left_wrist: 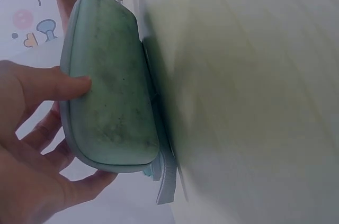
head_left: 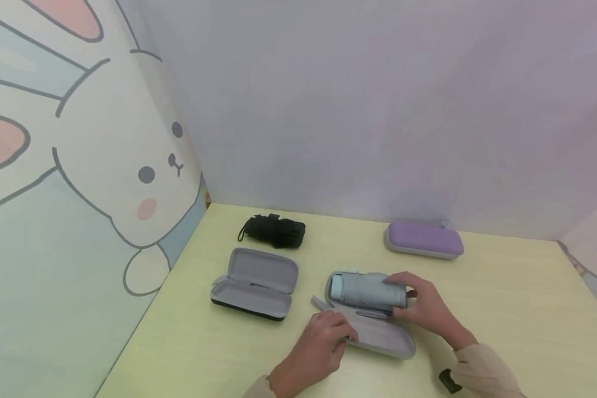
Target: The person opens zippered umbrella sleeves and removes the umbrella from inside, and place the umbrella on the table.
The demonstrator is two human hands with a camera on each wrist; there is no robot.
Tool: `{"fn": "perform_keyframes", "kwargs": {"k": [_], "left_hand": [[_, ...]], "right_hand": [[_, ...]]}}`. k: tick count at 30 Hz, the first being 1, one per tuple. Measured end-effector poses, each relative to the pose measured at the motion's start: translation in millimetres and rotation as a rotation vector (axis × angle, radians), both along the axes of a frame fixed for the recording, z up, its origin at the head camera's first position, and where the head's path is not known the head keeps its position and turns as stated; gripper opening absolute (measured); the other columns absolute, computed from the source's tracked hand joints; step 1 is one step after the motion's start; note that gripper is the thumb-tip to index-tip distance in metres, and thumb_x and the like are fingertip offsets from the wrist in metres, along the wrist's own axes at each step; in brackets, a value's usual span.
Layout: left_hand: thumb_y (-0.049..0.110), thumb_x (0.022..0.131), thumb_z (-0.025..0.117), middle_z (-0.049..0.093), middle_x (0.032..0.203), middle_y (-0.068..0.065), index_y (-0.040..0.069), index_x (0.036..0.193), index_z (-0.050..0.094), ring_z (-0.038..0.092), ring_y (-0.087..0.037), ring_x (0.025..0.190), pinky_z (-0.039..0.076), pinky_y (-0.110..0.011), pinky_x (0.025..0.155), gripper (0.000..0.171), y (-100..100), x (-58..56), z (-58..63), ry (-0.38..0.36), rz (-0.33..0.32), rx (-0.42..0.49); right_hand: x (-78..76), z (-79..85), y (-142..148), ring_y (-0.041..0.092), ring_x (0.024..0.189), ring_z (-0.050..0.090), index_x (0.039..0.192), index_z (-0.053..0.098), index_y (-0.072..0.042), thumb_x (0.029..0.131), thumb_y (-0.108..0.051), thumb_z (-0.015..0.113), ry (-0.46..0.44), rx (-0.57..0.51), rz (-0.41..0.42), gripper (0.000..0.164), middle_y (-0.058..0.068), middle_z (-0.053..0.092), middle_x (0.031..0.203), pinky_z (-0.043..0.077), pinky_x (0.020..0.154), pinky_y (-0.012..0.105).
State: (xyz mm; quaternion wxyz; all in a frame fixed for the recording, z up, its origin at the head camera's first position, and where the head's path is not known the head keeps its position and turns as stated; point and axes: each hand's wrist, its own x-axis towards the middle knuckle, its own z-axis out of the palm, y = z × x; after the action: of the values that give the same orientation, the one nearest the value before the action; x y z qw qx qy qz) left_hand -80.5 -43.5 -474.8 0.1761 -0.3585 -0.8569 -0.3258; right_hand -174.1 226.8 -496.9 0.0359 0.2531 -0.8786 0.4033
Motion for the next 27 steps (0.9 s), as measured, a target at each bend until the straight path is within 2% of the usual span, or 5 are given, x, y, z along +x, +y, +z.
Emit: {"fn": "perform_keyframes", "kwargs": {"k": [5, 9, 14, 18, 27], "left_hand": [[-0.008, 0.069, 0.064, 0.056, 0.081, 0.012, 0.022, 0.082, 0.068, 0.053, 0.0, 0.081, 0.044, -0.025, 0.076, 0.033, -1.4, 0.8, -1.8, 0.004, -0.001, 0.003], [-0.007, 0.069, 0.064, 0.056, 0.082, 0.013, 0.023, 0.082, 0.068, 0.052, 0.0, 0.082, 0.044, -0.024, 0.076, 0.033, -2.2, 1.3, -3.1, -0.002, 0.0, 0.002], [-0.007, 0.068, 0.064, 0.056, 0.082, 0.013, 0.023, 0.082, 0.067, 0.052, 0.0, 0.081, 0.043, -0.023, 0.075, 0.034, -2.4, 0.9, -4.6, 0.003, -0.003, 0.007], [-0.008, 0.068, 0.063, 0.056, 0.082, 0.013, 0.023, 0.082, 0.068, 0.052, 0.0, 0.081, 0.043, -0.022, 0.075, 0.034, -2.7, 0.7, -5.9, 0.01, -0.003, 0.009], [-0.009, 0.068, 0.06, 0.057, 0.084, 0.013, 0.022, 0.083, 0.068, 0.055, -0.002, 0.084, 0.044, -0.023, 0.076, 0.035, -5.8, 0.9, -7.4, -0.02, -0.02, 0.027]], "right_hand": [[6.6, 12.4, -3.0, 0.018, 0.102, 0.057, 0.11, 0.065, -0.01, 0.06, 0.01, 0.08, -0.078, -0.084, 0.005, 0.056, 0.01, 0.061, 0.116, 0.054, 0.07, 0.032], [12.6, 25.8, -8.0, 0.016, 0.101, 0.057, 0.108, 0.065, -0.003, 0.061, 0.013, 0.077, -0.105, -0.138, 0.002, 0.051, 0.017, 0.06, 0.115, 0.054, 0.07, 0.031], [11.2, 22.3, -4.0, 0.004, 0.1, 0.056, 0.107, 0.066, -0.006, 0.061, 0.013, 0.078, -0.117, -0.181, -0.018, 0.051, 0.014, 0.059, 0.117, 0.054, 0.07, 0.027], [9.0, 17.7, 0.8, 0.001, 0.102, 0.055, 0.108, 0.067, -0.009, 0.062, 0.011, 0.079, -0.122, -0.224, -0.009, 0.051, 0.012, 0.059, 0.118, 0.054, 0.071, 0.026], [9.8, 33.0, 0.8, 0.004, 0.102, 0.058, 0.108, 0.066, -0.003, 0.064, 0.014, 0.077, -0.125, -0.337, 0.025, 0.048, 0.014, 0.058, 0.117, 0.054, 0.072, 0.027]]}}
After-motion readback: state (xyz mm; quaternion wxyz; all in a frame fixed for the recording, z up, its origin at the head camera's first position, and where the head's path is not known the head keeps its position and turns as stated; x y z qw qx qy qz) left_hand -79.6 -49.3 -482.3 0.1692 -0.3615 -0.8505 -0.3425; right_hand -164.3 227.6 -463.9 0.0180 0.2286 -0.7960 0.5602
